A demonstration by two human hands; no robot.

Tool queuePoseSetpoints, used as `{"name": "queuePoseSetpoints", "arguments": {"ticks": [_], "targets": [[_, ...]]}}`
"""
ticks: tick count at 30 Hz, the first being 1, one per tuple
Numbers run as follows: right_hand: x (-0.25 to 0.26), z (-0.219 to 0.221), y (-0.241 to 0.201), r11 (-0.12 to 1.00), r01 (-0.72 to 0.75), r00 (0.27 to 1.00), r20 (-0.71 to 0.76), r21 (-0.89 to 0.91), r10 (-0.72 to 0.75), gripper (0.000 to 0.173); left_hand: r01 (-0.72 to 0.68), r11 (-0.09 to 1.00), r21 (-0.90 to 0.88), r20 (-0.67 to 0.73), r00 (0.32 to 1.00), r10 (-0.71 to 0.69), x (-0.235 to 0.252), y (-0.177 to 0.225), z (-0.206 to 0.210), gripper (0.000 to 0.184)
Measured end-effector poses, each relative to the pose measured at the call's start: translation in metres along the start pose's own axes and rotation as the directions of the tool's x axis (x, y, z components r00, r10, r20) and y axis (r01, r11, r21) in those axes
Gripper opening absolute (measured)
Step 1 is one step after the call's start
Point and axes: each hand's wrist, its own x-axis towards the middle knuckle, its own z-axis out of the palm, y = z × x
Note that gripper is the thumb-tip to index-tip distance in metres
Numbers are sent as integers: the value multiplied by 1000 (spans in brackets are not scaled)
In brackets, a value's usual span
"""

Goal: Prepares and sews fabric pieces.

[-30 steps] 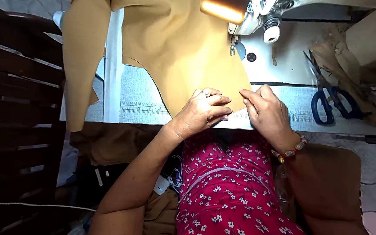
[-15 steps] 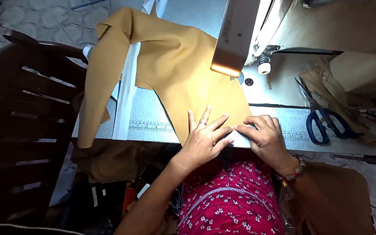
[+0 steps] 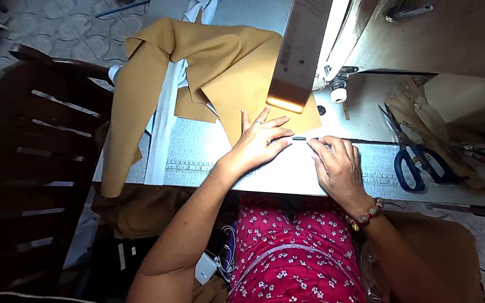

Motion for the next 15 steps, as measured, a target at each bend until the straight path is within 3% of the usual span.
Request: {"name": "queuePoseSetpoints", "arguments": {"ticks": [15], "targets": [[-1,4,3,999,-44,998,-35,13,44,32,21,1000,-12,-63,998,-22,63,-43,-13,35]]}}
